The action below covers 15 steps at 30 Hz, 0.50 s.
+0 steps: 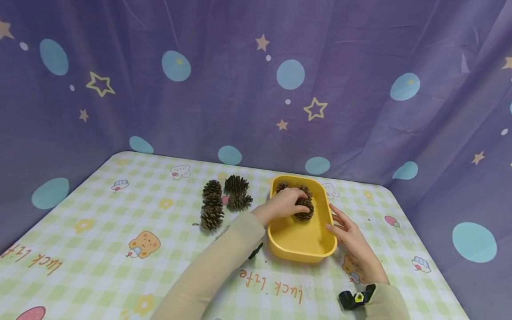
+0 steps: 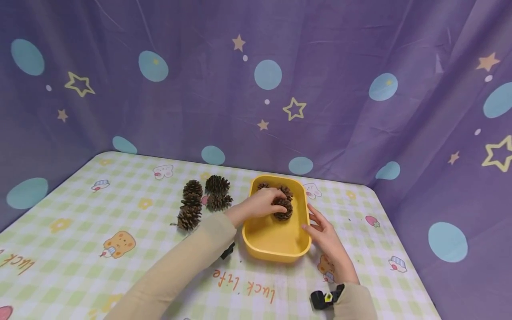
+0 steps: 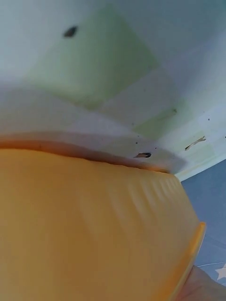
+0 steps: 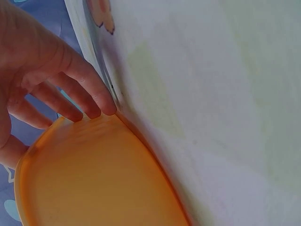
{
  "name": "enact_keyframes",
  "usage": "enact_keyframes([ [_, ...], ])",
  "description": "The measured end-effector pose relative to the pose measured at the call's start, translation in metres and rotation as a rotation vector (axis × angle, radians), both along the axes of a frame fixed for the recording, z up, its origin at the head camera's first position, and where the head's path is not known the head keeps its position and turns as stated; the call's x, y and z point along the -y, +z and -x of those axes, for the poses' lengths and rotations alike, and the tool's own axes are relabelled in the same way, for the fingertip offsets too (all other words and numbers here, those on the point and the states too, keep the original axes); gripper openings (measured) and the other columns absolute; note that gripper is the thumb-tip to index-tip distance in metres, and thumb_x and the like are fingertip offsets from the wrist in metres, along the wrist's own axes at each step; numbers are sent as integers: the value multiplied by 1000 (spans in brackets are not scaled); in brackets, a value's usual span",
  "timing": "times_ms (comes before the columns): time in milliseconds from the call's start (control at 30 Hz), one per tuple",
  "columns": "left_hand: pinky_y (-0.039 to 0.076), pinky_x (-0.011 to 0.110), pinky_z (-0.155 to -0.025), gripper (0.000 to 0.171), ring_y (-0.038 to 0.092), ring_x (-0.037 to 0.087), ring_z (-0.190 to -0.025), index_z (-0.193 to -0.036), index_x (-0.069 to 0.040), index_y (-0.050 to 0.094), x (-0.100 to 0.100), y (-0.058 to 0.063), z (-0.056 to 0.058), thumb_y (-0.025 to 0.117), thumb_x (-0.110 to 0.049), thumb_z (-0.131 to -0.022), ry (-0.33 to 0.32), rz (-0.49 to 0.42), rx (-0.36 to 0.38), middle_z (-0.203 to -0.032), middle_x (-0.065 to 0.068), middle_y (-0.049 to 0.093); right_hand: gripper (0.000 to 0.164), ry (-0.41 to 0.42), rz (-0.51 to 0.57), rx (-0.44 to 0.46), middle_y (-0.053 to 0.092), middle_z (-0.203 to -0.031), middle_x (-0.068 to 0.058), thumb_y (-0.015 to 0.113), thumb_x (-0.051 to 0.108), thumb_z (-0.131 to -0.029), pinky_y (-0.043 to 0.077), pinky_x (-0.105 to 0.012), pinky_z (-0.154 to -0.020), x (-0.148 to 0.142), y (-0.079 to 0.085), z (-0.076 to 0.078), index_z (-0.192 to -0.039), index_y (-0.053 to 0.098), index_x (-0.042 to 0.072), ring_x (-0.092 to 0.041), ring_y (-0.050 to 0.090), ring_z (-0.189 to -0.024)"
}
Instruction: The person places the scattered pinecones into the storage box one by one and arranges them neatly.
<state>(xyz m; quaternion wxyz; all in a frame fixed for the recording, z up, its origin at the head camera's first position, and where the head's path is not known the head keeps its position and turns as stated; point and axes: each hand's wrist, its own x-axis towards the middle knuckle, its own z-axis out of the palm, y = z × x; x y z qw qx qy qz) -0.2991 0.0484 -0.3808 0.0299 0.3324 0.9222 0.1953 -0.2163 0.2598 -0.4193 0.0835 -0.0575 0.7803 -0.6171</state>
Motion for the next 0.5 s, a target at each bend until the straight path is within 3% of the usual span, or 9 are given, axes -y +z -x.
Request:
enact_keyframes([
  [333, 46, 22, -89, 48, 57, 11, -103, -120, -13, 58, 2, 0, -2, 63, -42, -82, 30, -47, 20, -114, 0, 62, 63, 5, 5, -5, 32, -142, -20, 52, 16, -93, 55, -33, -75, 0, -1, 1, -146, 20, 23, -33, 49, -116],
  [500, 47, 22, -86, 46, 57, 11, -100, -119, -12, 58, 5, 2, -4, 64, -39, -83, 16, -77, 40, -111, 2, 62, 63, 0, -2, -6, 33, -142, -19, 53, 18, -92, 54, -32, -75, -1, -1, 0, -146, 20, 23, -30, 51, -115],
])
